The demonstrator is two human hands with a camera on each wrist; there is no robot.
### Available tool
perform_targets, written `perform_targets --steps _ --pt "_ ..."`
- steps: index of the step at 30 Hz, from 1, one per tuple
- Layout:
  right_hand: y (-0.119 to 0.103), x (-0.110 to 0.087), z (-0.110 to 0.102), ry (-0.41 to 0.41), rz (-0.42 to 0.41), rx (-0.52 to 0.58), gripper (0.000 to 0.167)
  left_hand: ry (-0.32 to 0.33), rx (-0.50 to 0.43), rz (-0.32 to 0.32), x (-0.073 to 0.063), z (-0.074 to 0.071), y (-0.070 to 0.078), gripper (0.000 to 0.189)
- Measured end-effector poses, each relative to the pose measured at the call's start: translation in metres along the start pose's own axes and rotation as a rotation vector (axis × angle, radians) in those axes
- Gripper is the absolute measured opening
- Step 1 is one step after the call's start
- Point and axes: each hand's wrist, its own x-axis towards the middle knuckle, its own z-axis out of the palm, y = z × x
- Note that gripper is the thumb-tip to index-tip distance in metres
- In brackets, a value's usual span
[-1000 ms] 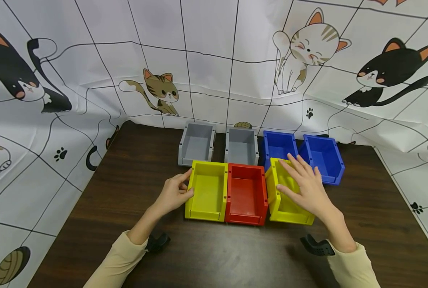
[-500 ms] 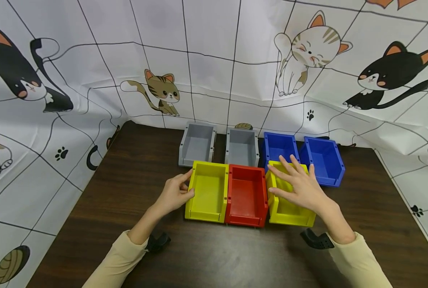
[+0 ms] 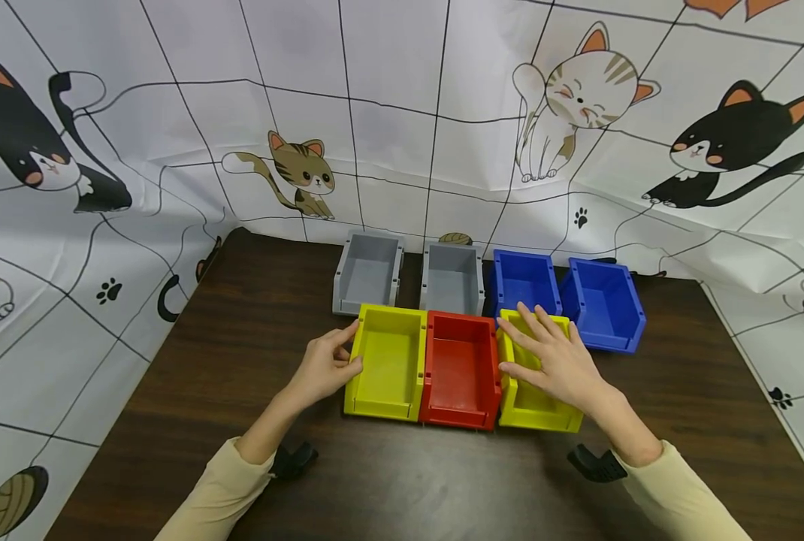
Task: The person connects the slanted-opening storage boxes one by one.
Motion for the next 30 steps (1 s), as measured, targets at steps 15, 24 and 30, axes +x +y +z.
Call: perform_targets --steps 15,24,30 --pt "0.000 -0.001 0.020 -0.017 0.026 -0.015 0.072 0.028 0.005 0.022 -0.001 0.002 0.000 0.058" --pt "0.000 -0.002 0.029 0.003 0.025 -0.032 0.071 0.023 0.003 0.016 -0.001 0.003 -0.002 0.058" --pt "-0.001 0.001 0.028 0.001 0.011 -0.020 0.071 0.018 0.004 0.001 -0.002 0.000 -0.003 0.058"
